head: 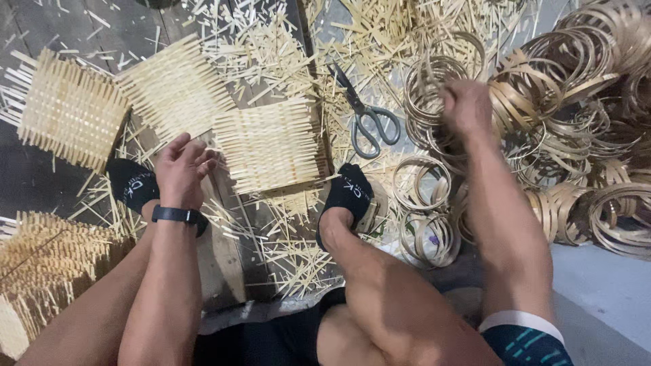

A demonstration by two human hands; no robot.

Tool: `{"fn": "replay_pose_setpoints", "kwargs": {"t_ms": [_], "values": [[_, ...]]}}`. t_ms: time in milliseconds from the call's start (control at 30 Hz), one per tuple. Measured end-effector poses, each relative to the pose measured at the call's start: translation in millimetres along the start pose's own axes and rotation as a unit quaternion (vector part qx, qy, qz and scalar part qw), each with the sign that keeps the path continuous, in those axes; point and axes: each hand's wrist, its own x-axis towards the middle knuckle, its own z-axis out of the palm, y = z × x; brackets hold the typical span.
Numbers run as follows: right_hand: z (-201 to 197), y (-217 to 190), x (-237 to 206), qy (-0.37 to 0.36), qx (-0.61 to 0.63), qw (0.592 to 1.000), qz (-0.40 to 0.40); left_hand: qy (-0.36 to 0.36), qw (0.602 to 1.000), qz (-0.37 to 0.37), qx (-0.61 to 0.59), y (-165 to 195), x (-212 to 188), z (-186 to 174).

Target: The person sits on the floor and repeatedly trims the edges of woven bamboo mats using shears. They place a circular bamboo ring on each mat, cut along the edge, and then remove the ring. The trimmed mats are stacked nearby.

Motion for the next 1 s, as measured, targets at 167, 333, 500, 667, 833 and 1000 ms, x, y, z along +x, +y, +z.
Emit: {"fn": "replay_pose_setpoints", "kwargs": {"t_ms": [167,333,500,667,833,1000], "values": [[-11,-4,-68,-0.031,-0.033,0.997,-0.068,0.034,0.990,0.129,0.039,26,-12,11],[-70,-2,-97,0.185,0.065,0.972,-0.131,-0.050,0.958,0.260,0.110,47,-45,51],[-147,-46,-120,0.120,0.283,0.951,0.016,-0.171,0.870,0.409,0.217,71,-108,115],[-196,-97,-122,-0.034,0.283,0.957,-0.053,-0.280,0.840,0.433,0.169,85,-144,177],[-210,-94,-132,-0.010,0.311,0.950,0.026,-0.299,0.898,0.285,0.148,73,-150,175],[-208,-80,-150,-0.067,0.516,0.851,0.068,-0.300,0.892,0.283,0.184,59,-152,166]]}}
